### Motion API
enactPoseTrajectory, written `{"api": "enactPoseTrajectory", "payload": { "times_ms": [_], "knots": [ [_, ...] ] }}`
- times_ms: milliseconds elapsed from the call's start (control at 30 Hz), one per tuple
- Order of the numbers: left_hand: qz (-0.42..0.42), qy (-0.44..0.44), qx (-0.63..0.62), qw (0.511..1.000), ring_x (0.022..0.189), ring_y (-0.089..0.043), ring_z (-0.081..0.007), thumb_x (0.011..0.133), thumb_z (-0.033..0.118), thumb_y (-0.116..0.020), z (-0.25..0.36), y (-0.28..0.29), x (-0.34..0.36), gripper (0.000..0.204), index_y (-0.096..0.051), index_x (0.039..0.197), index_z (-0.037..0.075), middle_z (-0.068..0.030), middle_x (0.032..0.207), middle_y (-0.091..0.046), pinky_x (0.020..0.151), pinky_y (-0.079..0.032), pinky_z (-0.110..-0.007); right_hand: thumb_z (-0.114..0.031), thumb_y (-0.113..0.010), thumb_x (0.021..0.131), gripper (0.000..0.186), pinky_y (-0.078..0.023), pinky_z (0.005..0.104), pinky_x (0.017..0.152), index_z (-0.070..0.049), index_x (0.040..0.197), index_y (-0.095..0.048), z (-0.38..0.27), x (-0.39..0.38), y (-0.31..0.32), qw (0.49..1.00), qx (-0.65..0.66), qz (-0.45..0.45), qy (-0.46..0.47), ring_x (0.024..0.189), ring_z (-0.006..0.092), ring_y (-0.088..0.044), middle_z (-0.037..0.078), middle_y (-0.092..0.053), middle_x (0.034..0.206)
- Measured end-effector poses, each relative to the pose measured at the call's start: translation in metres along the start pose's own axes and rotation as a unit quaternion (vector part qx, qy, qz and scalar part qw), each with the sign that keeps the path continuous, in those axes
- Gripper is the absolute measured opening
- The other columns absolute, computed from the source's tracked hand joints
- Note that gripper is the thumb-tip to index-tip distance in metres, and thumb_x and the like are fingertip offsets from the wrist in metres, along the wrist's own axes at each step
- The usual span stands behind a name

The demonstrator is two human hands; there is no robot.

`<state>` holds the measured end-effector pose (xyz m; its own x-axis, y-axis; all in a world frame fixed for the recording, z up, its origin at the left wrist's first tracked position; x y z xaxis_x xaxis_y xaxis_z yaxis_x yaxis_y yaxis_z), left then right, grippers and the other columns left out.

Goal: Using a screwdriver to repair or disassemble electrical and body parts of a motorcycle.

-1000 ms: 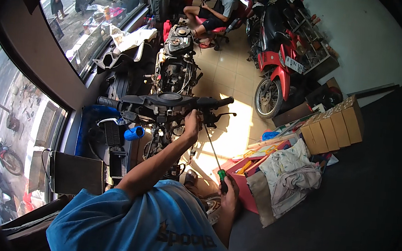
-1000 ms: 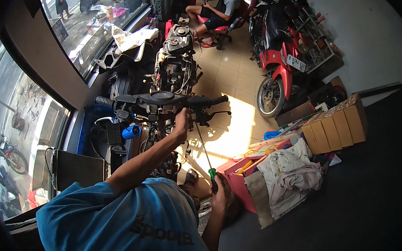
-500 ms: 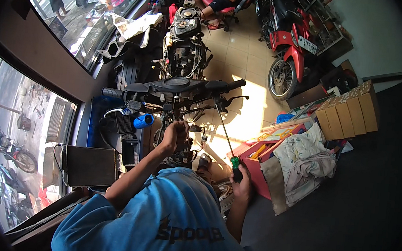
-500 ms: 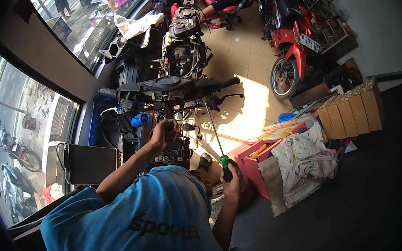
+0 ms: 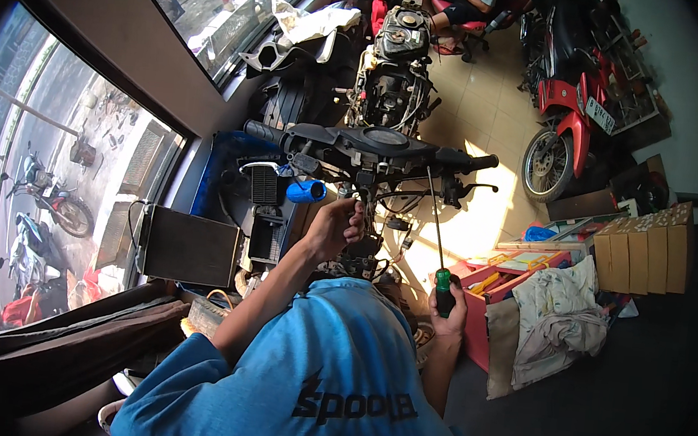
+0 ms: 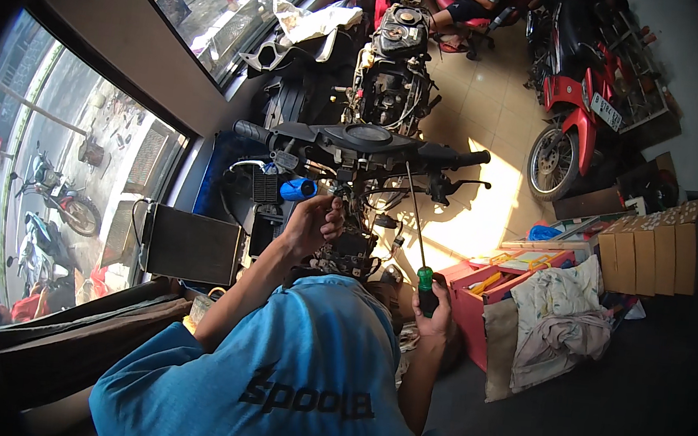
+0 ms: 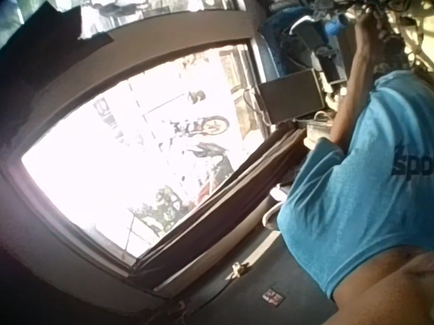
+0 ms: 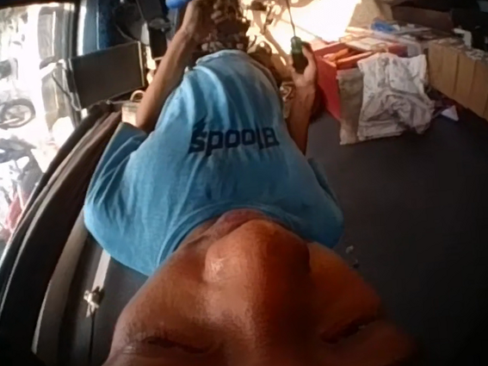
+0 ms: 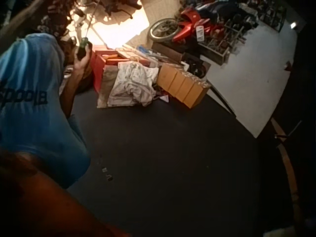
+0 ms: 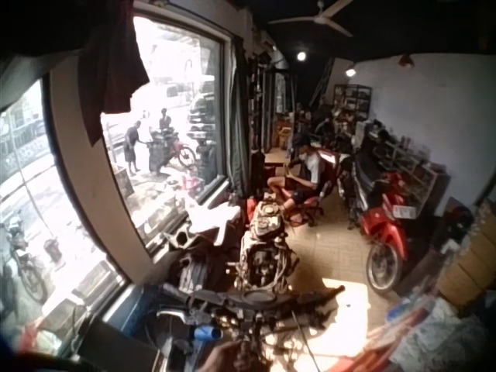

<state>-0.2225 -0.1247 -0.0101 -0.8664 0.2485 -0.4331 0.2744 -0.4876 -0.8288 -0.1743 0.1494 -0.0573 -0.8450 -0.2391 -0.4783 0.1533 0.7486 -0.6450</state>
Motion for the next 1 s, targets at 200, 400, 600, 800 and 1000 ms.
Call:
{"api": "enactPoseTrajectory", "payload": {
  "times_ms": [200,400,600,800,1000],
  "knots": [
    [-0.034,-0.053,0.012,0.998,0.047,-0.032,-0.0093,0.089,0.015,-0.041,0.026,0.006,-0.013,0.013,-0.051,0.090,0.007,0.0024,0.061,-0.037,0.048,-0.030,-0.024,-0.024,-0.057,0.086,0.036,-0.043,0.0268,0.045,-0.001,0.113,-0.053,-0.004,0.018,-0.036,0.992,0.067,-0.094,0.050,0.064,0.0214,-0.053,0.016,-0.059,0.103],
    [0.044,-0.111,0.141,0.983,0.045,-0.028,-0.0062,0.087,0.015,-0.041,0.064,0.021,-0.032,0.017,-0.052,0.076,0.007,0.0053,0.056,-0.033,0.044,-0.021,-0.023,-0.016,-0.052,0.075,0.041,-0.046,0.0341,0.050,-0.008,0.114,-0.048,-0.005,0.025,-0.075,0.977,0.121,-0.172,-0.037,0.064,0.0230,-0.052,0.009,-0.050,0.081],
    [0.207,-0.353,0.487,0.772,0.055,-0.046,-0.0048,0.088,0.016,-0.049,0.185,0.006,-0.067,0.027,-0.066,0.080,-0.004,0.0018,0.062,-0.056,0.051,-0.033,-0.021,-0.016,-0.055,0.087,0.019,-0.041,0.0259,0.043,-0.009,0.105,-0.050,-0.052,0.045,-0.065,0.997,-0.018,-0.055,0.049,0.054,0.0129,-0.045,0.001,-0.043,0.068],
    [0.204,-0.293,0.792,0.494,0.058,-0.061,-0.0230,0.075,0.025,-0.067,0.234,-0.040,-0.039,0.029,-0.069,0.091,0.000,-0.0143,0.064,-0.062,0.057,-0.046,-0.035,-0.022,-0.069,0.086,0.020,-0.038,0.0234,0.040,-0.010,0.083,-0.054,-0.130,0.091,-0.090,0.918,-0.373,0.043,0.125,0.044,0.0089,-0.046,0.000,-0.049,0.062],
    [0.064,-0.238,0.908,0.339,0.071,-0.065,-0.0331,0.070,0.027,-0.071,0.211,-0.040,0.009,0.040,-0.068,0.105,0.007,-0.0171,0.070,-0.064,0.065,-0.052,-0.041,-0.025,-0.073,0.079,0.032,-0.049,0.0314,0.058,-0.007,0.104,-0.064,-0.187,0.148,-0.135,0.698,-0.652,0.080,0.287,0.062,0.0193,-0.062,0.009,-0.066,0.079]
  ]
}}
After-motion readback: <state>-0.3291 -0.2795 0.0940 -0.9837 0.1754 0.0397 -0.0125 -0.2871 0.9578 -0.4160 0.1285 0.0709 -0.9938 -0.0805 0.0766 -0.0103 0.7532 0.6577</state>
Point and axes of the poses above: each hand's wrist, its own x-axis towards the middle knuckle, its own y-axis out of the back of the hand, z = x × y, the point moved 9 cm from there along x, towards the middle knuckle
